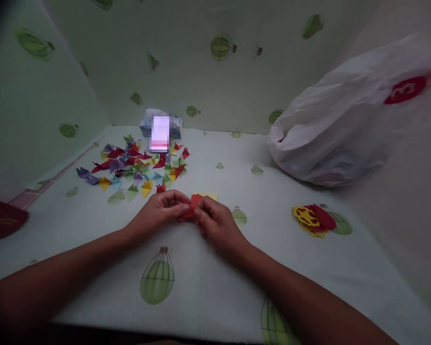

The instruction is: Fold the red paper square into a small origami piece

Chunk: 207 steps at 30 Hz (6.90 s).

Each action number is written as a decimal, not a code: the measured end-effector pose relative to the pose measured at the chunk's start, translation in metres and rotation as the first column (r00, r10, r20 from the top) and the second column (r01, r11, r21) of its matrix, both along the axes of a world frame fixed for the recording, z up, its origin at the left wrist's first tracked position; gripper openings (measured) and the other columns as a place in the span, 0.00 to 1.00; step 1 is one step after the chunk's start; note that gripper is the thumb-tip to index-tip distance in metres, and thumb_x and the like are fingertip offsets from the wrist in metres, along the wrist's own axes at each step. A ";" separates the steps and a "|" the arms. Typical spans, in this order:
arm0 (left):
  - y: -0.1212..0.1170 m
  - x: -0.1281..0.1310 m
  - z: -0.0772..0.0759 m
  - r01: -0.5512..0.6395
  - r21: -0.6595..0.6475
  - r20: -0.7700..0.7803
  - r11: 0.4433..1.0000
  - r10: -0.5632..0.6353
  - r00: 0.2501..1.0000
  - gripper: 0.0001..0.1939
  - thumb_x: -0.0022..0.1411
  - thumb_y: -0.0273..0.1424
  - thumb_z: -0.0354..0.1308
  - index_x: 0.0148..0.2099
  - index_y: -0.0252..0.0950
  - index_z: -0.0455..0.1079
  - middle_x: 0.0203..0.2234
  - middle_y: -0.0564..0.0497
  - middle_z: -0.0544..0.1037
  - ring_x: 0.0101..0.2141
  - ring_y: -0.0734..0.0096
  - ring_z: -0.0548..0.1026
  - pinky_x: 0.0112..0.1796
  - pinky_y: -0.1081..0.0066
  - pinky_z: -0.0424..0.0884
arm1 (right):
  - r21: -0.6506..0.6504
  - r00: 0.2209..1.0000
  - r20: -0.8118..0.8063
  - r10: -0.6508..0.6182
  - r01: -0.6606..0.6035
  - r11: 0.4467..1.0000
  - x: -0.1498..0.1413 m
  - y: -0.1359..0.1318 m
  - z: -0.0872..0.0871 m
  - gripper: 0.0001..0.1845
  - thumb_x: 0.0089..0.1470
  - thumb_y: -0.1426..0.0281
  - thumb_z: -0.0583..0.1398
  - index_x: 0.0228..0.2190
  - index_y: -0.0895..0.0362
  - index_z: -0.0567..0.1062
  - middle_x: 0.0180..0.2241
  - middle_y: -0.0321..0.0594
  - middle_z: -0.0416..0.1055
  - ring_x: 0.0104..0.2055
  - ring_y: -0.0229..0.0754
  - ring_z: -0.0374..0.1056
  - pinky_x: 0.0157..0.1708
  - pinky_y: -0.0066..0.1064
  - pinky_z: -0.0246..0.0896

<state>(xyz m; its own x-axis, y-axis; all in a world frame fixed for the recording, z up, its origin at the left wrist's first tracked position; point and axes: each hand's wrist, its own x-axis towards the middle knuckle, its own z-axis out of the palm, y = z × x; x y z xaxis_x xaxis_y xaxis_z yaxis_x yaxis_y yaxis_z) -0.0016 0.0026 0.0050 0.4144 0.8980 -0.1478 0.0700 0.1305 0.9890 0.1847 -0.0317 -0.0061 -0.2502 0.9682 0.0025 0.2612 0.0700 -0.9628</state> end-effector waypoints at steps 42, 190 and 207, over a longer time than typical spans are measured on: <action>0.004 -0.003 -0.005 0.106 0.113 -0.065 0.988 -0.099 0.993 0.11 0.64 0.36 0.57 0.34 0.33 0.72 0.21 0.57 0.68 0.23 0.77 0.66 0.27 0.75 0.62 | -0.348 0.899 -0.434 -0.059 -0.107 0.931 0.007 0.011 -0.003 0.18 0.60 0.56 0.62 0.28 0.56 0.67 0.20 0.30 0.68 0.16 0.29 0.58 0.16 0.21 0.49; -0.011 0.006 -0.012 0.019 -0.122 0.140 0.992 -0.002 0.990 0.13 0.65 0.38 0.61 0.33 0.34 0.71 0.23 0.55 0.74 0.27 0.77 0.71 0.33 0.75 0.66 | -0.053 0.986 -0.164 0.015 -0.024 0.998 -0.001 0.001 0.007 0.11 0.59 0.67 0.58 0.25 0.56 0.68 0.21 0.33 0.68 0.25 0.36 0.63 0.29 0.30 0.58; -0.010 0.006 -0.002 0.037 -0.076 0.033 0.996 -0.034 0.999 0.11 0.58 0.36 0.65 0.34 0.33 0.73 0.23 0.53 0.76 0.26 0.74 0.72 0.32 0.72 0.67 | -0.070 0.972 -0.234 -0.007 -0.010 0.997 0.000 0.001 0.005 0.12 0.61 0.65 0.58 0.26 0.55 0.68 0.21 0.32 0.69 0.24 0.35 0.64 0.28 0.30 0.57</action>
<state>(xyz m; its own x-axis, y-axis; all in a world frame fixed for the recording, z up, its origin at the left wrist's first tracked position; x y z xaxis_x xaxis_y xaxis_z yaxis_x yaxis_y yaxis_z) 0.0045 -0.0069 0.0025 0.4512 0.8693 -0.2019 0.0449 0.2039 0.9780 0.1845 -0.0304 -0.0007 -0.2521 0.9677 -0.0071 0.0276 -0.0002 -0.9996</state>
